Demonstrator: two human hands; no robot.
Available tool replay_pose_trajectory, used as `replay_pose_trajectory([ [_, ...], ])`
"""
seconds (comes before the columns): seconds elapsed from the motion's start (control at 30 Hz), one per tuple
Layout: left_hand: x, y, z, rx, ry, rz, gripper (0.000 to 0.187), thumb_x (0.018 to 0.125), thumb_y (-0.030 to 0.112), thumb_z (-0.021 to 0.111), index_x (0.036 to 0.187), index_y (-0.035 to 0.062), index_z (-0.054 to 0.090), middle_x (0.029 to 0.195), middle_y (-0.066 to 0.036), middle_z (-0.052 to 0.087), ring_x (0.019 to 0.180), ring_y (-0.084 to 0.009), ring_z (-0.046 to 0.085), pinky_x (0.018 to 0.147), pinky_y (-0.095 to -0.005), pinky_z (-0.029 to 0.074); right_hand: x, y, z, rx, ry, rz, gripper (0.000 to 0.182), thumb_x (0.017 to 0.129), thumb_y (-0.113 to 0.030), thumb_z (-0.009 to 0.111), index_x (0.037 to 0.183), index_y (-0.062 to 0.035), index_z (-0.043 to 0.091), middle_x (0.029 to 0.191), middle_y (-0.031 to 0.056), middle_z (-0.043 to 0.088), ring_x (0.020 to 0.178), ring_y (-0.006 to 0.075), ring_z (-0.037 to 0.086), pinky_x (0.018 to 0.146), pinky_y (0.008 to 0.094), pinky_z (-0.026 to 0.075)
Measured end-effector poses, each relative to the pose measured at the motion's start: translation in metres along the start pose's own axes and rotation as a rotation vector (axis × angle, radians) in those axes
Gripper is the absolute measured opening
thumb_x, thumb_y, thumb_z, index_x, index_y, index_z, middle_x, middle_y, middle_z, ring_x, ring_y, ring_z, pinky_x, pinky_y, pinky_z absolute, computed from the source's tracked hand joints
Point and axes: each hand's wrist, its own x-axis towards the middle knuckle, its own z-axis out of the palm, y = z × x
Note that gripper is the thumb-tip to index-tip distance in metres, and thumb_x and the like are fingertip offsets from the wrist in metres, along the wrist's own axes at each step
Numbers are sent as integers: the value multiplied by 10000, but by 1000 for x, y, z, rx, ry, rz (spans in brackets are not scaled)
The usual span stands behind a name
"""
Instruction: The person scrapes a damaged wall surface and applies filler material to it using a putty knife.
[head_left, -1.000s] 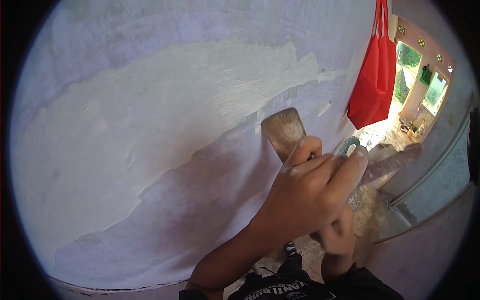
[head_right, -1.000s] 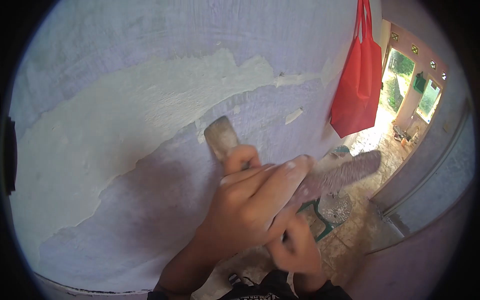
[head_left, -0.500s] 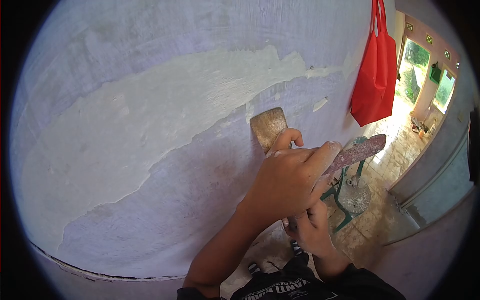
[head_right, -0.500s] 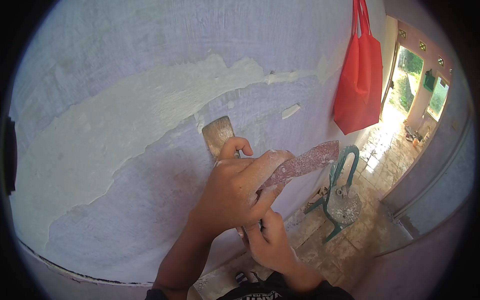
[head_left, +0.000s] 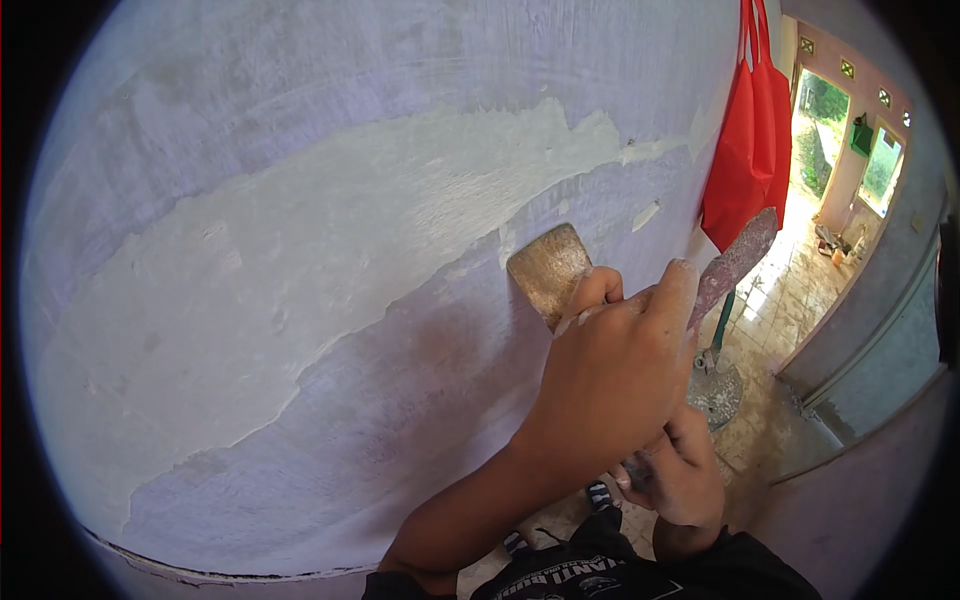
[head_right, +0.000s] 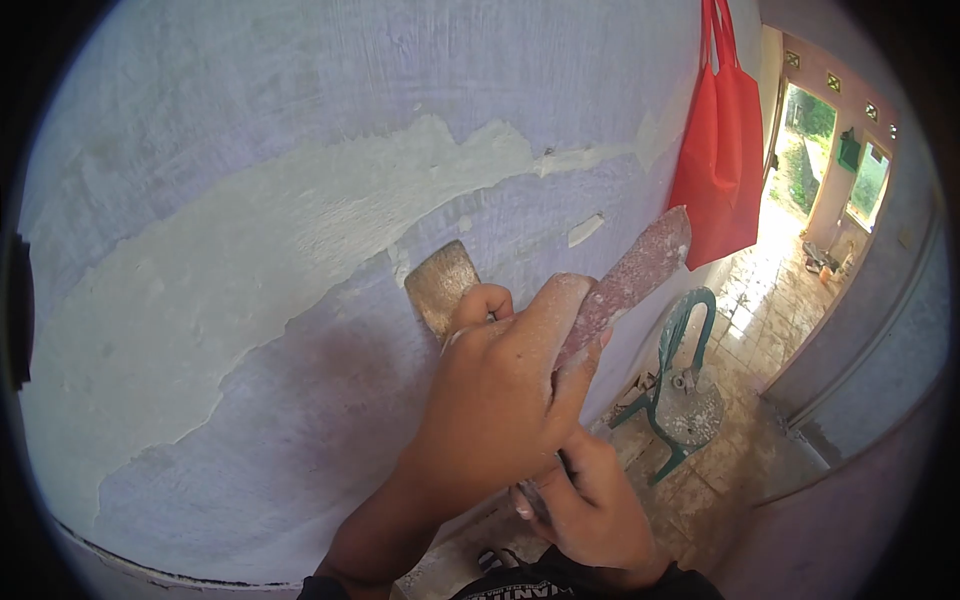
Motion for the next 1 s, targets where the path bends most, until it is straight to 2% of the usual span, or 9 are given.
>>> replay_pose_trajectory([
  [0.1, 4, -1, 1, -5, 26, 23, 325, 800, 71, 651, 1112, 23, 571, 577, -92, 560, 504, -281, 527, 741, -337, 378, 1, -3, -1, -14, 5, 5, 174, 1012, -170, 445, 1002, -16, 525, 649, 13, 526, 486, 72, 474, 443, 214, 368],
  [0.2, -3, -3, -3, -58, 12, 29, 319, 802, 72, 650, 1111, 34, 579, 615, -86, 595, 546, -247, 568, 737, -322, 373, -4, 11, 8, -223, 78, -19, 350, 987, -309, 523, 905, 29, 560, 654, 65, 549, 550, 117, 517, 467, 241, 399],
  [0.3, -4, -9, -8, -50, -40, 84, 313, 807, 92, 653, 1110, 49, 587, 682, -75, 641, 551, -223, 568, 723, -311, 371, -3, 23, 16, -85, 144, -76, 226, 963, -182, 546, 950, 42, 574, 679, 82, 582, 595, 143, 557, 544, 276, 451],
  [0.37, -8, -5, -25, -19, -73, 95, 308, 809, 106, 656, 1106, 55, 591, 706, -65, 655, 544, -218, 559, 719, -306, 369, -4, 24, 23, -583, 90, -308, 162, 911, -57, 534, 1002, 71, 573, 743, 96, 607, 623, 170, 586, 577, 303, 477],
  [0.5, -10, -2, -22, 67, -118, 105, 294, 814, 139, 664, 1095, 81, 601, 730, -39, 667, 550, -220, 521, 718, -300, 367, 5, 30, 21, -564, 26, -488, 211, 856, 12, 505, 1045, 83, 566, 793, 104, 612, 640, 189, 597, 620, 323, 498],
  [0.6, -2, -3, -2, 297, -276, 3, 288, 818, 154, 666, 1094, 103, 604, 709, -46, 658, 634, -249, 500, 738, -314, 375, 9, 40, -2, -531, -46, -406, 169, 1013, -164, 438, 1011, -22, 529, 664, 18, 528, 487, 78, 471, 448, 220, 378],
  [0.67, -2, 4, 1, 306, -260, 2, 290, 818, 163, 666, 1095, 106, 604, 692, -53, 644, 678, -265, 486, 749, -331, 382, 10, 35, -6, 172, -100, -17, 161, 1017, -166, 430, 1040, -29, 512, 727, 22, 532, 532, 75, 474, 454, 212, 380],
  [0.9, -1, -1, -1, 268, -177, 29, 301, 806, 192, 662, 1089, 102, 617, 570, -54, 543, 631, -273, 423, 793, -356, 378, 9, 25, -1, 292, -112, 77, 156, 1025, -171, 420, 1082, -43, 487, 780, 8, 513, 612, 58, 468, 463, 199, 384],
  [1.0, 1, -2, -7, 225, -209, 58, 299, 799, 194, 668, 1081, 97, 635, 570, -37, 530, 610, -244, 458, 808, -346, 369, 8, 27, 1, 335, -81, 128, 115, 990, -131, 475, 1038, -34, 513, 782, 51, 555, 591, 119, 518, 472, 254, 407],
])
